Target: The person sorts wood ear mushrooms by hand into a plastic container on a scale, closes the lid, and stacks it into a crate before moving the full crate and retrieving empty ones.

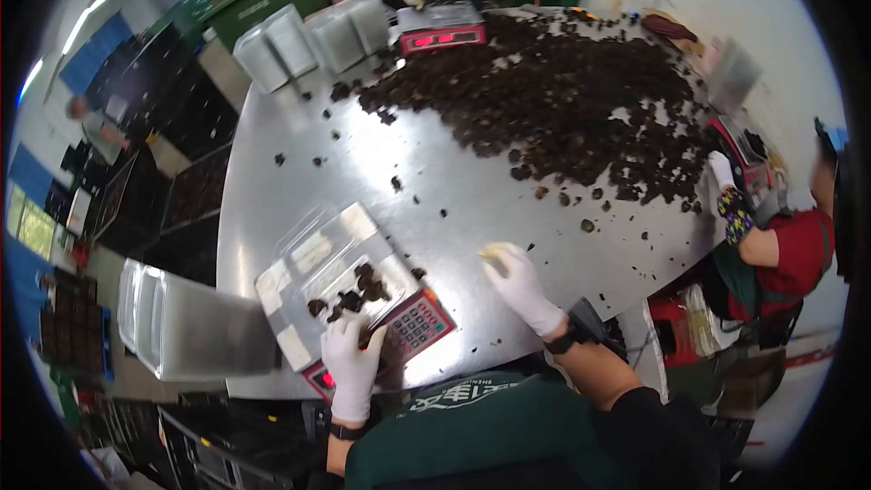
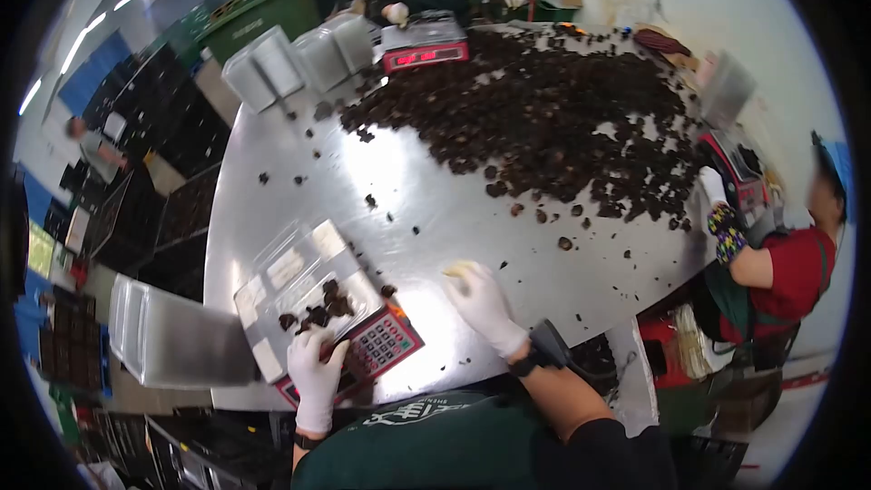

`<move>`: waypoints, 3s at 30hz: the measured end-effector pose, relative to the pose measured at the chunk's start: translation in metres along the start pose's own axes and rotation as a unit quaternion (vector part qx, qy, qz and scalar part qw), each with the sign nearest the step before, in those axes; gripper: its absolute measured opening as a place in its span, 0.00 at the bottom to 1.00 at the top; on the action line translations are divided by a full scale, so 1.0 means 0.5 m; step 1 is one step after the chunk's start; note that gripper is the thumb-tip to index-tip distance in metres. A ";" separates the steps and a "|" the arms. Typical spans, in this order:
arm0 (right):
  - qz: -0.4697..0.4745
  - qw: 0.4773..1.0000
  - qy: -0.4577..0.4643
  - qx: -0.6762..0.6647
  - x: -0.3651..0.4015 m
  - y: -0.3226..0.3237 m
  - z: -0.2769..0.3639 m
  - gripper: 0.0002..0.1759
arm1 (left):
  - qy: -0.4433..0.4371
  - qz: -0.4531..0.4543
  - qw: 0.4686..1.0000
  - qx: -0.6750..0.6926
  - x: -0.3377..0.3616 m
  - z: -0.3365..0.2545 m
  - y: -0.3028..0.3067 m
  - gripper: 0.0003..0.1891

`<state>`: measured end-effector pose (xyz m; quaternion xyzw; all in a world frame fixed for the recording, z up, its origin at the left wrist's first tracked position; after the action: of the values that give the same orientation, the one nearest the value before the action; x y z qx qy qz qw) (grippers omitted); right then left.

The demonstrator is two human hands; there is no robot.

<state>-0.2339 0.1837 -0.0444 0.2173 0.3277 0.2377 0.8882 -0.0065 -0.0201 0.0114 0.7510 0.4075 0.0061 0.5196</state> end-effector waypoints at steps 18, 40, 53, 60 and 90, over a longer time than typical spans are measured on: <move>-0.143 0.945 -0.127 0.265 0.193 0.329 -0.282 0.21 | -0.018 0.053 0.994 -0.095 -0.024 -0.088 -0.022 0.29; 0.036 0.963 -0.161 0.211 -0.358 0.329 -0.615 0.52 | -0.083 0.282 0.956 -0.020 0.131 -0.307 -0.422 0.30; -0.104 0.977 -0.052 0.176 -0.197 0.353 -0.569 0.18 | -0.078 0.298 0.951 -0.037 0.136 -0.285 -0.434 0.33; -0.097 0.971 -0.115 0.186 -0.206 0.366 -0.572 0.32 | -0.078 0.298 0.951 -0.031 0.140 -0.279 -0.434 0.34; 0.041 0.982 -0.027 0.182 -0.395 0.271 -0.636 0.07 | -0.055 0.302 0.952 -0.012 0.134 -0.291 -0.427 0.32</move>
<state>-0.6227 0.2527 -0.0963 0.3955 0.3318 0.2045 0.8317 -0.1540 0.1613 -0.1173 0.8318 0.1321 0.1263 0.5241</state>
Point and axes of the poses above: each hand's wrist, its own x-axis away from the middle knuckle, its own y-axis out of the back of the hand, z = x × y, the point moved 1 cm from there along -x, towards the middle knuckle, and after that the axes turned 10 degrees about y, right-handed, at the moved point
